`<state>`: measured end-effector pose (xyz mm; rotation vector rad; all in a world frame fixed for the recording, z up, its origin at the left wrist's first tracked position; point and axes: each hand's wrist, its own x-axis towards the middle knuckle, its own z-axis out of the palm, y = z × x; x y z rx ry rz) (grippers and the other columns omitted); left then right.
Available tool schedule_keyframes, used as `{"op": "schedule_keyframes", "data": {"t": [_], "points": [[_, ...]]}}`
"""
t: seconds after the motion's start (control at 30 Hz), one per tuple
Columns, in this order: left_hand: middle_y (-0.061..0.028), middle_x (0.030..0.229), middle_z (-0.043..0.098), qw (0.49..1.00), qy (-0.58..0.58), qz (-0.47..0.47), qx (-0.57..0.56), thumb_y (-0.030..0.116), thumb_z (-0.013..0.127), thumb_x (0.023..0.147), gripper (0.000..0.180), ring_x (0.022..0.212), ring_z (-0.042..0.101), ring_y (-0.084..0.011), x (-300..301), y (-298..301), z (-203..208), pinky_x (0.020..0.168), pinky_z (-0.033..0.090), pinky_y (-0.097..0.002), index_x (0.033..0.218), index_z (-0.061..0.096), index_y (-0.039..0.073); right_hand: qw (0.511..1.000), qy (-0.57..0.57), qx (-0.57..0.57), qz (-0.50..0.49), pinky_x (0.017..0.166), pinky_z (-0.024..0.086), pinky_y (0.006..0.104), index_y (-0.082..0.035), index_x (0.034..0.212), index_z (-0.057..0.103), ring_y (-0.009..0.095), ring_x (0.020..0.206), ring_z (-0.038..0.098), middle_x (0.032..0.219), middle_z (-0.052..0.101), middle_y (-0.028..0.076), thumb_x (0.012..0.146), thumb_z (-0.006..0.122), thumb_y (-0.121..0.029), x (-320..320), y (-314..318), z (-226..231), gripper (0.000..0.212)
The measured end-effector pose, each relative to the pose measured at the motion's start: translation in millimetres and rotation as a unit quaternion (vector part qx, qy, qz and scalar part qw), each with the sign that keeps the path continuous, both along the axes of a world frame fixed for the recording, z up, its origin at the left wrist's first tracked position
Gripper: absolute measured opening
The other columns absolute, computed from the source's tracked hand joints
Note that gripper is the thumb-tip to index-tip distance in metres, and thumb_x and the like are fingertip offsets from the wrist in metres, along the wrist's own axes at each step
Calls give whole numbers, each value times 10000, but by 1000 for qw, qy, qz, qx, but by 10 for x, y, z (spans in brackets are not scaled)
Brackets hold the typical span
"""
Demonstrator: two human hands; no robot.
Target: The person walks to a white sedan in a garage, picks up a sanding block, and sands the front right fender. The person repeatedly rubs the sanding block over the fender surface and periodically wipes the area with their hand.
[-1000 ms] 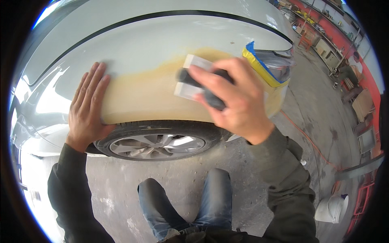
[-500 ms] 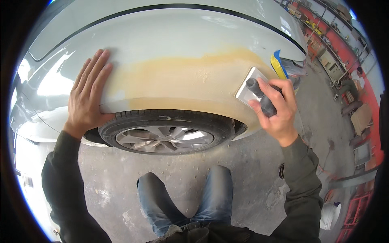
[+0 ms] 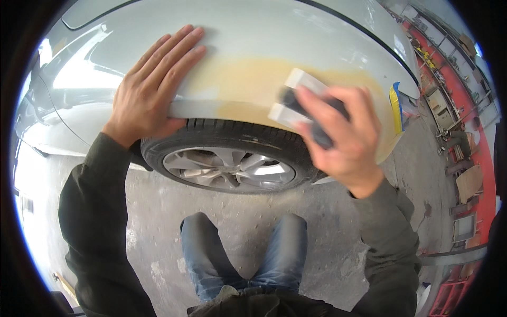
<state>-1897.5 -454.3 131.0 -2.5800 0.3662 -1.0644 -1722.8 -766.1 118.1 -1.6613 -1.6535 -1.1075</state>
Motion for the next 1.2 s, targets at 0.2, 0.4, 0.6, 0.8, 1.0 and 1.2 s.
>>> {"op": "schedule_keyframes", "data": {"t": [0.2,0.4,0.6,0.8,1.0,1.2], "points": [[-92,1733,398,1000,-7,-18,-11,129,937,420,1370,1588,404,-268,11,76,-76,1332,348,-423,1671,378,161,999,-8,-46,-3,731,546,385,-192,1263,793,253,884,617,987,618,40,715,889,-67,59,-193,155,570],[-86,1733,401,999,-12,-25,-19,142,961,403,1397,1589,403,-252,33,57,-100,1333,345,-414,1672,379,177,996,-40,-69,26,741,531,386,-168,1261,793,267,898,615,1017,613,60,717,919,-121,-256,352,188,561],[-85,1734,399,999,-14,-30,-17,152,970,433,1374,1594,394,-246,65,76,-117,1337,335,-410,1672,377,177,995,1,-102,-6,778,544,391,-137,1284,776,278,915,623,1033,625,89,739,921,-104,-59,-163,198,565],[-89,1735,396,999,1,-20,-26,153,964,451,1361,1599,385,-245,18,46,-104,1341,324,-406,1676,371,174,993,14,-116,35,773,533,397,-145,1281,778,286,905,621,1034,620,87,731,924,-121,-229,216,373,570],[-90,1730,406,999,-4,-24,-21,130,913,438,1327,1594,395,-259,40,47,-71,1339,333,-416,1663,403,157,994,19,-110,17,800,542,392,-132,1303,762,276,928,636,1046,634,78,755,906,-96,-64,-8,370,568],[-99,1721,420,1000,8,-13,-20,117,875,411,1323,1582,416,-272,-28,38,-32,1328,357,-426,1651,414,143,993,31,-112,11,815,583,372,-207,1257,787,236,953,651,1018,643,30,765,897,-142,-49,90,403,508]]}}
